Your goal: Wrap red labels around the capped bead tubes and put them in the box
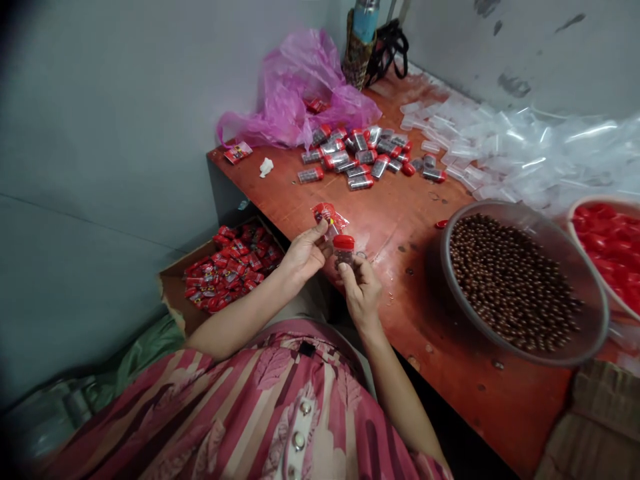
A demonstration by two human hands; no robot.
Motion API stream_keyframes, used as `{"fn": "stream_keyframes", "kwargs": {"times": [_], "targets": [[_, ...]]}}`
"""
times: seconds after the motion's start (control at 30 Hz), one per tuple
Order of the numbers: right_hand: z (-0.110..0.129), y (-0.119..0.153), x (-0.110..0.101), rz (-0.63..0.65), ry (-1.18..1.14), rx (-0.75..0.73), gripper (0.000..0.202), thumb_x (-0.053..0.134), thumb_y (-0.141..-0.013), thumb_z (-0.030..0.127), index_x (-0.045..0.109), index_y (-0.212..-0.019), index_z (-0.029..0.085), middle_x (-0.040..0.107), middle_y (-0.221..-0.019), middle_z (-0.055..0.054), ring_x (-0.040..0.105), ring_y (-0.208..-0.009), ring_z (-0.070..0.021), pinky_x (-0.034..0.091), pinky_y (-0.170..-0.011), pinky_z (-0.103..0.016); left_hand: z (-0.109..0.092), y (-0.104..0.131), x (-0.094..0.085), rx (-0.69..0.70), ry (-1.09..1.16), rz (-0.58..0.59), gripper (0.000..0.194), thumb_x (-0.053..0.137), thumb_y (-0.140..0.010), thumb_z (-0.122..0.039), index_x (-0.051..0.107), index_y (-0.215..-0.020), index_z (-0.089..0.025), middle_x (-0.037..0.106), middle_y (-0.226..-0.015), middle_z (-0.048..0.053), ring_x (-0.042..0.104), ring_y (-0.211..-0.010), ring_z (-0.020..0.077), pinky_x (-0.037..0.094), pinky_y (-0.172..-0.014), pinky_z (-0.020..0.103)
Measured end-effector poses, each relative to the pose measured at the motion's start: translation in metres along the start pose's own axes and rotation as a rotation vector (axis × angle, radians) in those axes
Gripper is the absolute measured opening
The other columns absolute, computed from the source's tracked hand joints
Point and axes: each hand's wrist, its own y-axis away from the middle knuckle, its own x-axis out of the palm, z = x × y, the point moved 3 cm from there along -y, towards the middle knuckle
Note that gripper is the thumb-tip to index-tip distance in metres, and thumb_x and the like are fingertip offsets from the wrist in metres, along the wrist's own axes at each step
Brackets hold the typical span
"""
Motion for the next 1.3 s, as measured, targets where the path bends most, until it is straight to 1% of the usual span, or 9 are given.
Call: {"fn": "stream_keyframes", "kwargs": {"times": [0.17, 0.33, 0.47, 0.63, 0.8, 0.93, 1.03, 1.13, 1.3], "targets": [[0.002, -0.004, 0.002, -0.016, -0.013, -0.02, 0.022, 0.059, -0.081, 0.039, 0.063, -0.095, 0.023, 0.066, -0.08, 0.0, 0.061, -0.063, -0.0145, 0.051, -0.058, -0.027, 0.008, 0.0, 0.005, 0.037, -0.004, 0.089, 0.022, 0.077, -0.064, -0.026, 0.062, -0.073, -0.013, 0.066, -0.071, 0.001, 0.061, -0.062, 0.0096, 0.048, -0.069, 0.023], [-0.001, -0.007, 0.003, 0.025, -0.114, 0.026, 0.022, 0.06, -0.081, 0.04, 0.062, -0.094, 0.022, 0.064, -0.077, 0.0, 0.059, -0.06, -0.0127, 0.05, -0.056, -0.026, 0.008, 0.002, 0.011, 0.082, -0.153, 0.185, 0.03, 0.08, -0.059, -0.033, 0.063, -0.07, -0.012, 0.065, -0.064, 0.001, 0.058, -0.055, 0.0095, 0.048, -0.063, 0.025], [-0.001, -0.008, 0.0, -0.013, -0.142, 0.022, 0.021, 0.06, -0.081, 0.039, 0.063, -0.093, 0.023, 0.063, -0.075, 0.0, 0.057, -0.056, -0.0121, 0.05, -0.055, -0.026, 0.005, 0.001, 0.013, 0.116, -0.271, 0.259, 0.035, 0.082, -0.055, -0.035, 0.067, -0.076, -0.012, 0.067, -0.071, 0.002, 0.061, -0.061, 0.0104, 0.049, -0.067, 0.025], [0.0, -0.01, -0.002, -0.023, -0.009, -0.063, 0.019, 0.06, -0.082, 0.037, 0.064, -0.095, 0.024, 0.065, -0.079, 0.0, 0.06, -0.063, -0.0138, 0.05, -0.062, -0.027, 0.006, -0.001, 0.008, 0.12, -0.362, 0.273, 0.033, 0.083, -0.052, -0.033, 0.069, -0.074, -0.012, 0.067, -0.068, 0.002, 0.06, -0.059, 0.0096, 0.048, -0.064, 0.023], [-0.002, -0.014, -0.002, -0.007, -0.079, -0.044, 0.022, 0.057, -0.083, 0.039, 0.064, -0.095, 0.022, 0.062, -0.071, 0.001, 0.054, -0.053, -0.0112, 0.047, -0.052, -0.025, 0.005, -0.003, 0.004, 0.075, -0.424, 0.306, 0.026, 0.08, -0.057, -0.03, 0.07, -0.071, -0.011, 0.068, -0.068, 0.004, 0.061, -0.06, 0.0101, 0.048, -0.065, 0.024], [0.004, -0.016, -0.004, -0.01, 0.144, -0.16, 0.022, 0.057, -0.083, 0.036, 0.065, -0.097, 0.02, 0.066, -0.076, -0.001, 0.058, -0.059, -0.0122, 0.049, -0.059, -0.026, 0.003, -0.004, 0.002, 0.051, -0.425, 0.313, 0.03, 0.081, -0.055, -0.031, 0.069, -0.072, -0.009, 0.068, -0.069, 0.004, 0.061, -0.061, 0.0109, 0.049, -0.065, 0.024], [0.007, -0.016, -0.004, -0.01, 0.181, -0.213, 0.021, 0.057, -0.084, 0.034, 0.065, -0.097, 0.02, 0.067, -0.077, -0.002, 0.06, -0.061, -0.0131, 0.05, -0.062, -0.028, 0.002, -0.003, 0.003, 0.025, -0.401, 0.296, 0.033, 0.082, -0.053, -0.031, 0.068, -0.074, -0.01, 0.068, -0.071, 0.004, 0.061, -0.062, 0.0114, 0.049, -0.067, 0.026], [0.005, -0.015, -0.003, -0.003, 0.094, -0.188, 0.019, 0.058, -0.083, 0.034, 0.065, -0.095, 0.021, 0.066, -0.075, -0.001, 0.058, -0.059, -0.0125, 0.049, -0.059, -0.027, 0.001, -0.002, 0.004, -0.005, -0.425, 0.315, 0.034, 0.082, -0.053, -0.03, 0.069, -0.077, -0.01, 0.069, -0.071, 0.005, 0.062, -0.062, 0.0126, 0.049, -0.067, 0.027], [-0.001, -0.016, 0.004, -0.001, -0.262, -0.044, 0.017, 0.061, -0.081, 0.034, 0.063, -0.09, 0.019, 0.061, -0.068, 0.002, 0.052, -0.049, -0.0093, 0.045, -0.048, -0.023, 0.003, 0.001, 0.004, -0.023, -0.481, 0.342, 0.028, 0.081, -0.056, -0.03, 0.069, -0.07, -0.009, 0.067, -0.066, 0.004, 0.06, -0.057, 0.011, 0.047, -0.061, 0.025]]}}
